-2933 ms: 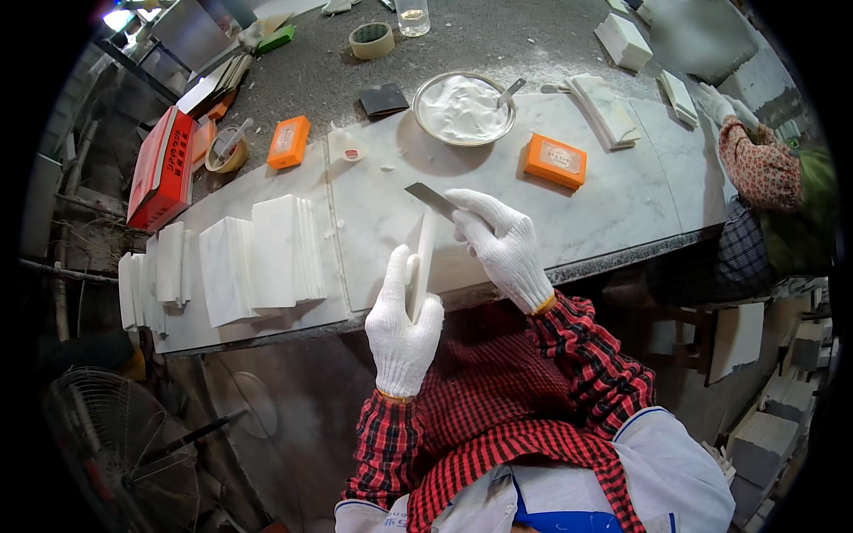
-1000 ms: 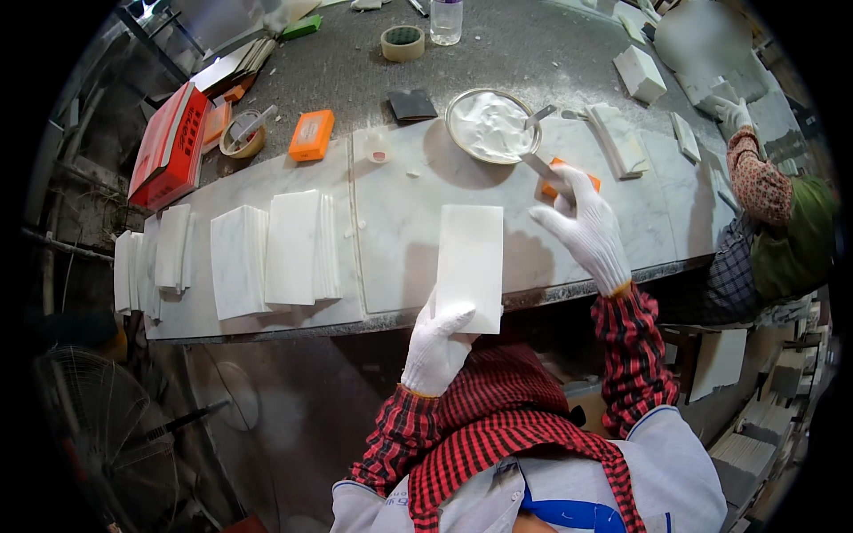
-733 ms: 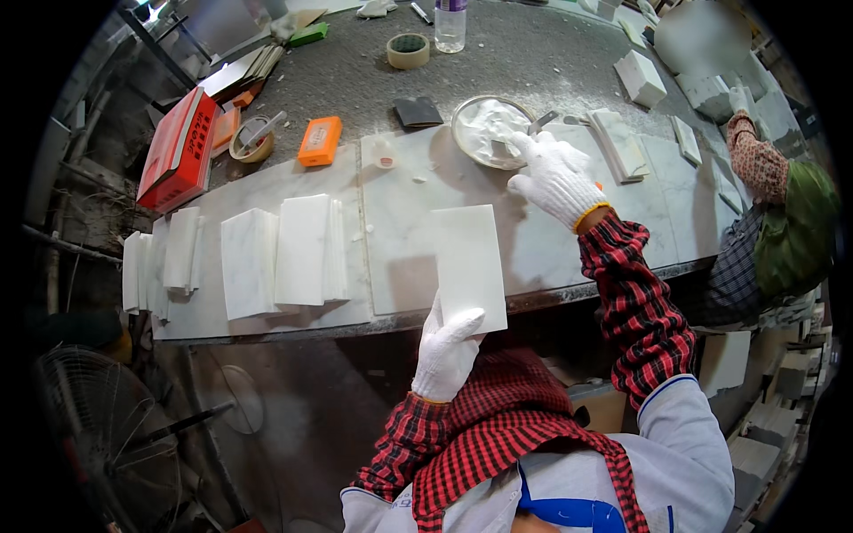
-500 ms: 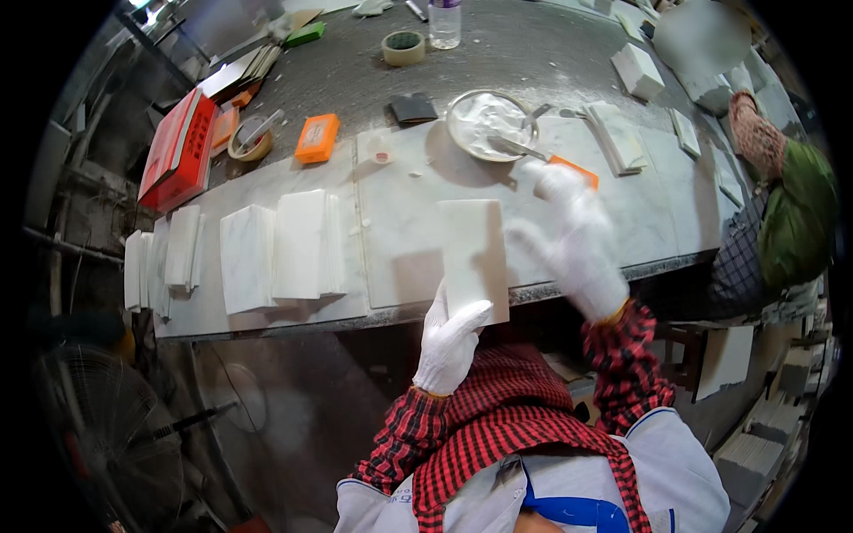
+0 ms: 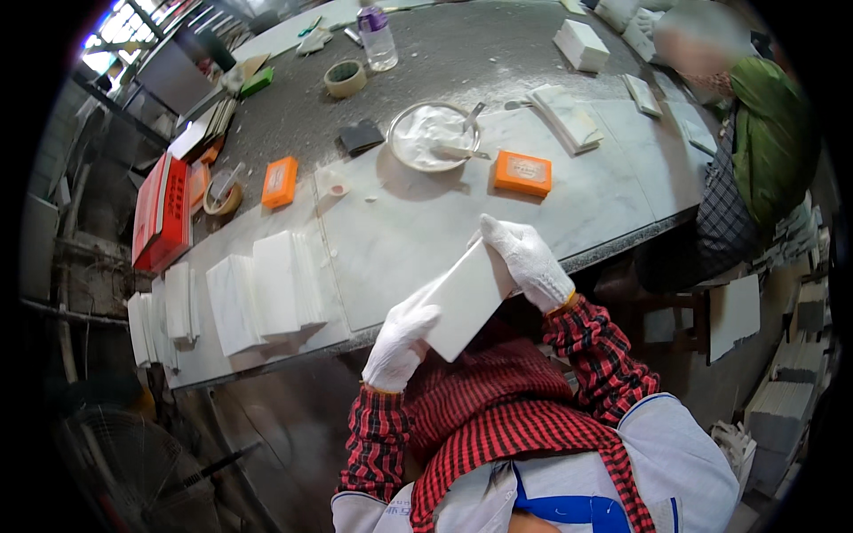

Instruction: The person uses a metal scraper to trim the edges of white rectangular blocks on a workbench. They repeatedly scrape each side, flip the block, and place it into a growing stack. Other workers are visible in the background performing similar tasks.

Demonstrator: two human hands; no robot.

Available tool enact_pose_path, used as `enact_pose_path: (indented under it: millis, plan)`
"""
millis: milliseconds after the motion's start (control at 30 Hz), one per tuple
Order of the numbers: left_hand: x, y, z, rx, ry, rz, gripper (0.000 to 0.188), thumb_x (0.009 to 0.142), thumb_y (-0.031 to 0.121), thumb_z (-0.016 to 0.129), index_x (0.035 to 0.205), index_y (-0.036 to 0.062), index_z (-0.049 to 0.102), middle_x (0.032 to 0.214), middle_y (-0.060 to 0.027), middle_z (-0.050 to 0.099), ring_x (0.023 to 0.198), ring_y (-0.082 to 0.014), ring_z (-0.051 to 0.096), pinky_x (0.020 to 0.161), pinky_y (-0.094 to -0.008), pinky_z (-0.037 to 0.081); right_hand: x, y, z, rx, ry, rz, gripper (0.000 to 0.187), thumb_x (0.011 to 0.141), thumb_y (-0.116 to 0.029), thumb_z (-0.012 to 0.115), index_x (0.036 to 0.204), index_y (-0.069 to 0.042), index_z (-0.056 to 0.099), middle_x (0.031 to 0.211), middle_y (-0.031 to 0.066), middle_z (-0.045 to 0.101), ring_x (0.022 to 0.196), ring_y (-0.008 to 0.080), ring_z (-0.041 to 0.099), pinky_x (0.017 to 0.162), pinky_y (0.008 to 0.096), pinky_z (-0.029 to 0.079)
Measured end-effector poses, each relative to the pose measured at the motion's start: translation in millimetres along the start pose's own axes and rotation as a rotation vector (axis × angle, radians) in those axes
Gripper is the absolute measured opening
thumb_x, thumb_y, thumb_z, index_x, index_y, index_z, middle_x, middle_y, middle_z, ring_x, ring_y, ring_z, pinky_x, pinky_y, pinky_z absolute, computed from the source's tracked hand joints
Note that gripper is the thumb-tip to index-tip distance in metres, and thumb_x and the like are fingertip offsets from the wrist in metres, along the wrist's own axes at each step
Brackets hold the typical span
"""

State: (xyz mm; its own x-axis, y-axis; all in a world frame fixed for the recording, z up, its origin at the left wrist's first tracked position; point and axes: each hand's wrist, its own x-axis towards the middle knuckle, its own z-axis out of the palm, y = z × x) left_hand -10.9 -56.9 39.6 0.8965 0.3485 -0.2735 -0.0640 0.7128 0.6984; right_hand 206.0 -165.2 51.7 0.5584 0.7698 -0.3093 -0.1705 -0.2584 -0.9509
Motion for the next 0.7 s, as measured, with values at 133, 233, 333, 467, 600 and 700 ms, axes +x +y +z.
enact_pose_path:
  millis: [133,233,333,467,600,700]
  plan:
    - [-3.3,-19.8,-8.4,-0.18,-0.011,0.302,0.075,0.096,0.029,0.074,0.155,-0.0026,0.041,0.151,-0.0175,0.054,0.139,-0.0311,0.055,0.117,-0.0466,0.043,-19.7,3.0,20.7,0.52,0.133,0.176,0.045,0.113,-0.042,0.049,0.113,-0.001,0.069,0.098,0.007,0.071,0.087,0.0153,0.067,0.082,0.0307,0.055]
    - [5.2,-41.9,12.8,-0.233,0.045,0.479,0.071,0.099,0.026,0.071,0.157,0.001,0.039,0.152,-0.0154,0.053,0.142,-0.0322,0.051,0.118,-0.0494,0.042,-24.0,24.2,33.4,0.564,0.142,0.091,0.044,0.114,-0.04,0.047,0.116,-0.001,0.068,0.102,0.0085,0.071,0.092,0.0165,0.067,0.086,0.0331,0.055]
    - [18.6,-50.7,31.1,-0.194,0.389,0.429,0.055,0.108,0.025,0.059,0.154,0.0018,0.04,0.148,-0.0139,0.053,0.137,-0.0326,0.053,0.117,-0.0496,0.043,-35.4,38.8,49.0,0.57,0.045,0.012,0.042,0.115,-0.036,0.046,0.12,0.0,0.065,0.104,0.0085,0.07,0.094,0.0181,0.068,0.089,0.0345,0.056]
    - [28.9,-38.0,31.4,-0.315,0.365,0.473,0.047,0.113,0.028,0.049,0.15,-0.0004,0.043,0.14,-0.0163,0.058,0.133,-0.0313,0.055,0.115,-0.0485,0.044,-49.9,16.0,46.6,0.438,0.004,0.189,0.035,0.108,-0.033,0.062,0.116,0.0,0.069,0.103,0.0063,0.07,0.084,0.0132,0.066,0.072,0.0266,0.054]
    - [30.8,-29.8,29.1,-0.36,0.327,0.4,0.048,0.113,0.031,0.048,0.147,-0.0027,0.045,0.139,-0.0189,0.057,0.132,-0.0332,0.057,0.113,-0.0503,0.047,-38.6,9.9,25.1,-0.067,-0.049,0.1,0.05,0.093,-0.037,0.078,0.123,0.001,0.066,0.104,0.0112,0.073,0.088,0.0166,0.071,0.073,0.0303,0.056]
    - [31.5,-24.9,28.4,-0.342,0.292,0.358,0.048,0.113,0.032,0.048,0.147,-0.0025,0.045,0.139,-0.0191,0.058,0.13,-0.0341,0.058,0.111,-0.0515,0.049,-27.0,20.8,19.1,-0.317,0.049,-0.075,0.068,0.086,-0.044,0.083,0.134,-0.001,0.06,0.114,0.0163,0.072,0.102,0.0241,0.071,0.087,0.0373,0.057]
